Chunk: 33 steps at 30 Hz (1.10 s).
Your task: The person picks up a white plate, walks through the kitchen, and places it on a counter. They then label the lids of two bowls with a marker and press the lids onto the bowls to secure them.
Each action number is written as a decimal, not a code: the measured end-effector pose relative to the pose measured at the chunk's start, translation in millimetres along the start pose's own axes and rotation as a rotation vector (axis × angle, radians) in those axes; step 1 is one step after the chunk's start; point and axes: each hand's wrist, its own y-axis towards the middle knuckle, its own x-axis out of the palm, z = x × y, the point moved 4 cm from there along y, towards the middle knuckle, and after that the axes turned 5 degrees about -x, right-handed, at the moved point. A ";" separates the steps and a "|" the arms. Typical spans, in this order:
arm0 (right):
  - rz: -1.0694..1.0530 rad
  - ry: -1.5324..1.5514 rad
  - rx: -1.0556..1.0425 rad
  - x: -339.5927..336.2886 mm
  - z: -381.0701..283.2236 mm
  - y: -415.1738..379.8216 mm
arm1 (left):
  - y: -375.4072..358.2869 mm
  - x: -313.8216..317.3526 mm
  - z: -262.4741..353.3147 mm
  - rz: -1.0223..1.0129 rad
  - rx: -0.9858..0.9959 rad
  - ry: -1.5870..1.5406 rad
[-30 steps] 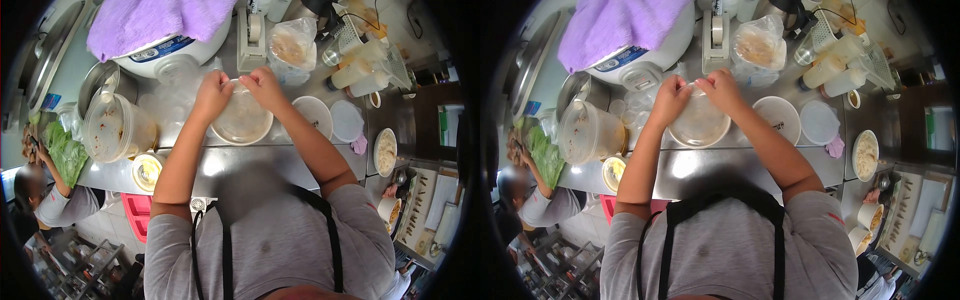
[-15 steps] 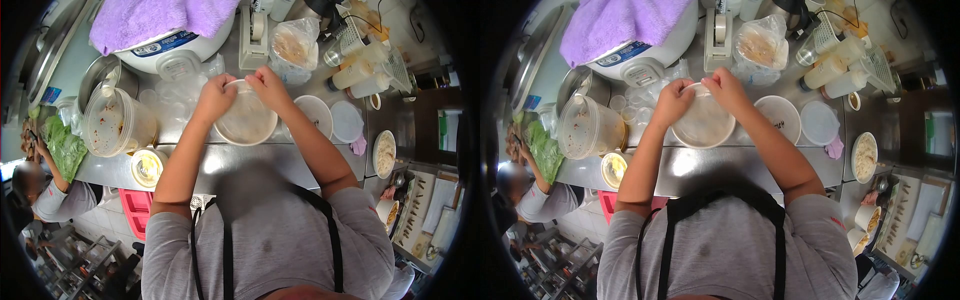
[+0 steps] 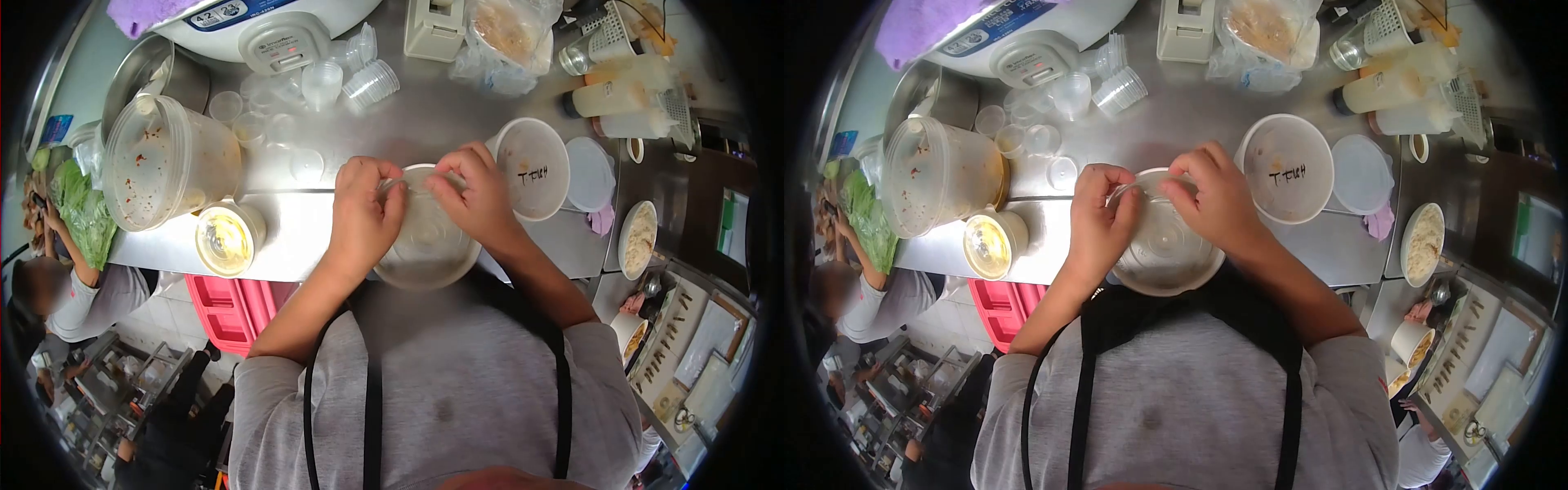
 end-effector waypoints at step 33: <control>-0.072 0.065 0.253 3.2 10.6 -3.6 | 0.5 11.4 -15.1 -0.163 -0.238 -0.287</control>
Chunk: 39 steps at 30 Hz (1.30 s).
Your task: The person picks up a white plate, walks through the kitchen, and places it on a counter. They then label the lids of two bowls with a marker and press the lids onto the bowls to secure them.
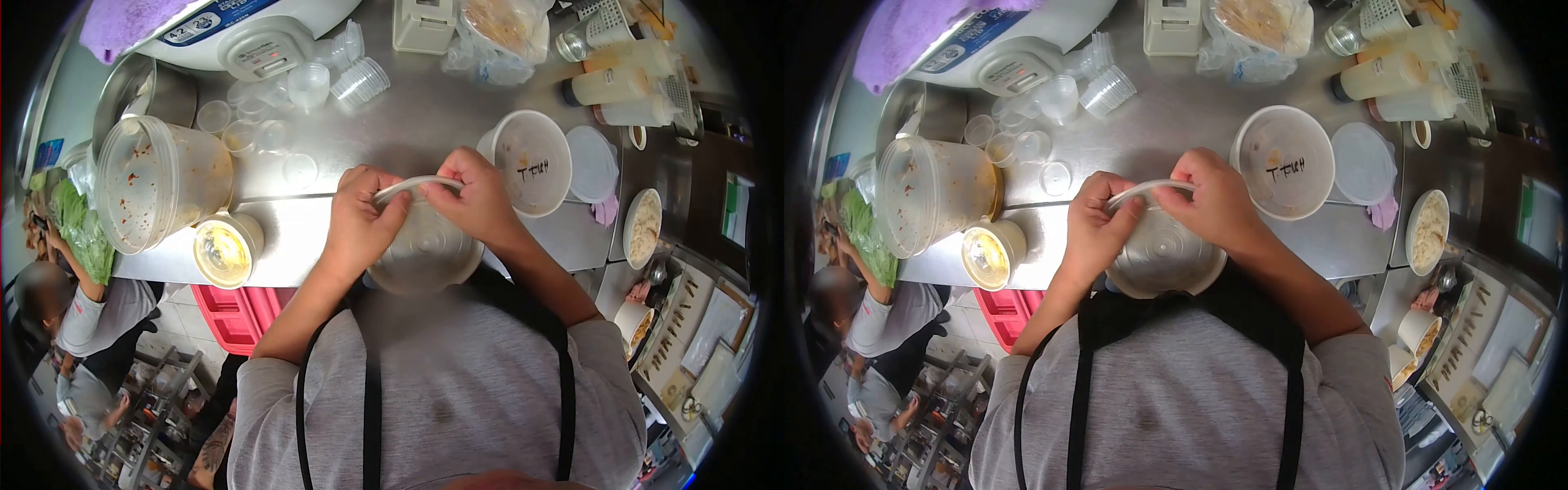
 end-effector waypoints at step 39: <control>0.003 -0.163 -0.088 -0.9 -11.8 -1.0 | -21.5 -0.8 -21.1 0.029 -0.177 -0.211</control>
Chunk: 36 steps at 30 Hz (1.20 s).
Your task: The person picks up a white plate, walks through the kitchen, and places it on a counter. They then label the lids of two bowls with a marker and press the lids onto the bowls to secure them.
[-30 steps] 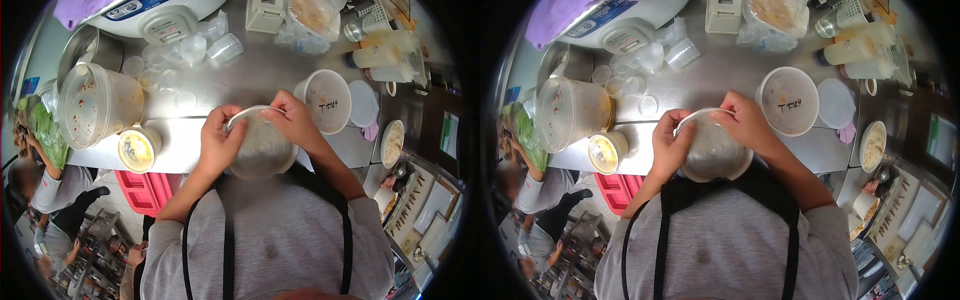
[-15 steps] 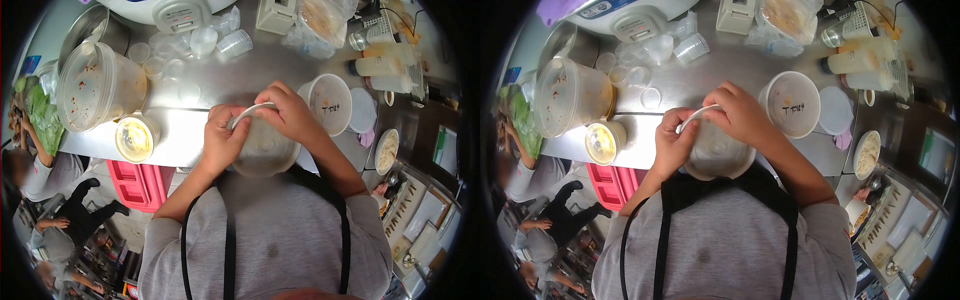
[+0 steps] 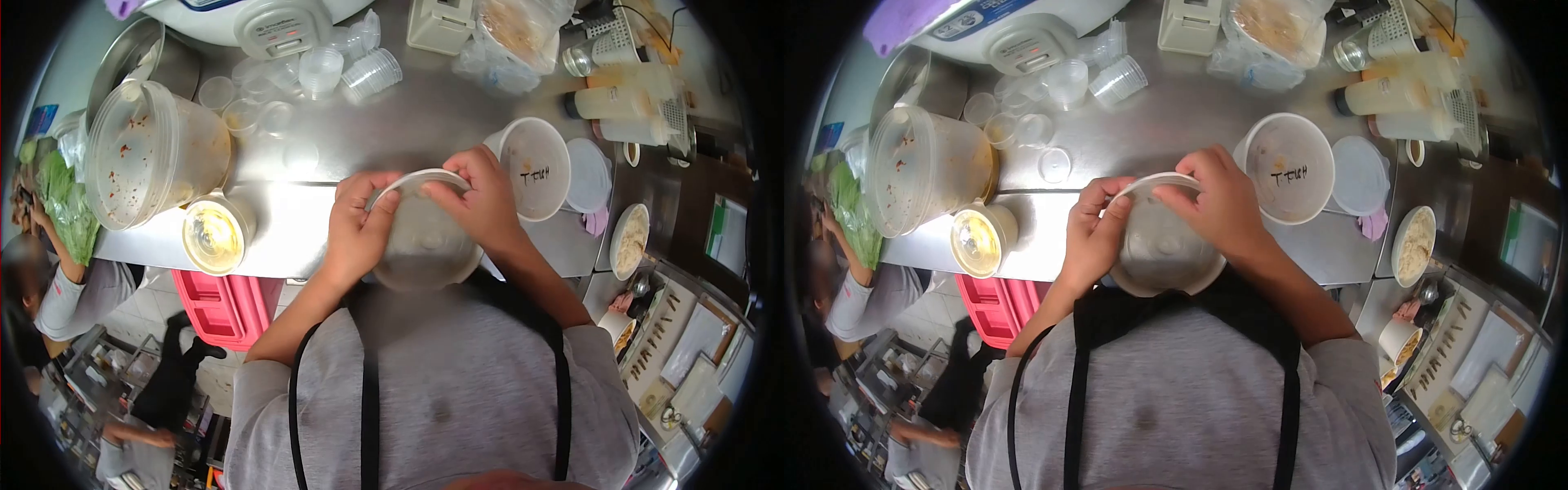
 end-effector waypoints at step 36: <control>-0.187 0.414 0.206 12.5 17.7 3.1 | -0.3 -3.8 0.8 0.040 0.149 -0.023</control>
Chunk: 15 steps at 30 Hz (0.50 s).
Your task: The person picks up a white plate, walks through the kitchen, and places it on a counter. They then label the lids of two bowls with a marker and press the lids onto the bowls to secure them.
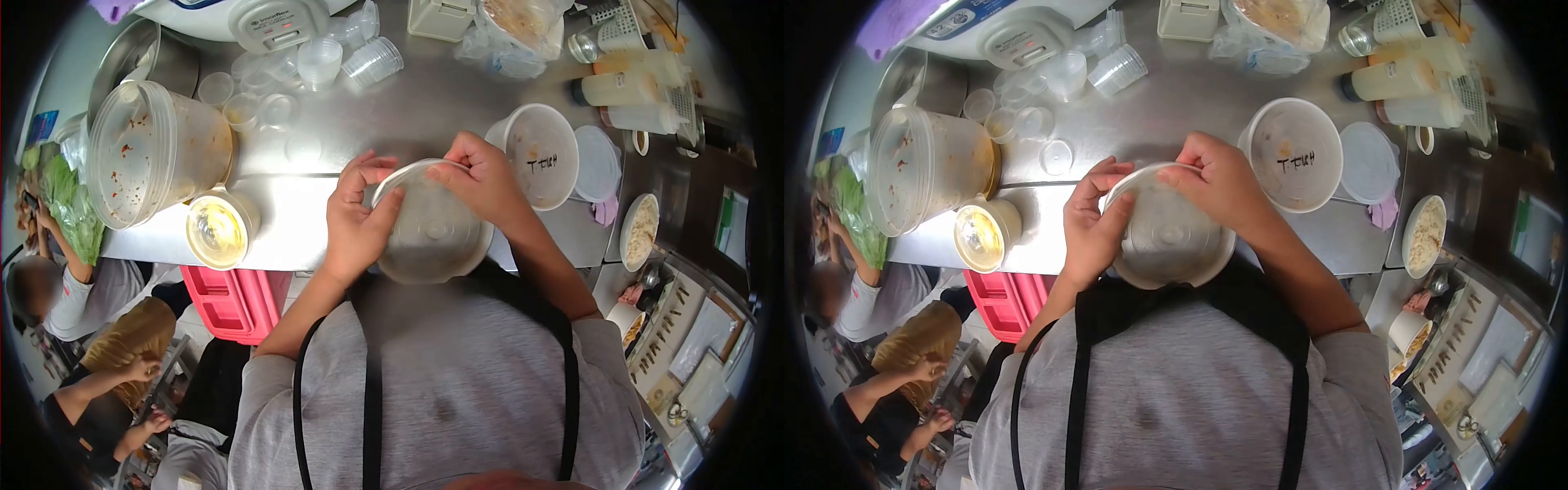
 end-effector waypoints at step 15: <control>-0.016 0.058 -0.140 1.0 -8.4 2.8 | 2.9 -0.3 -0.8 -0.041 0.019 -0.034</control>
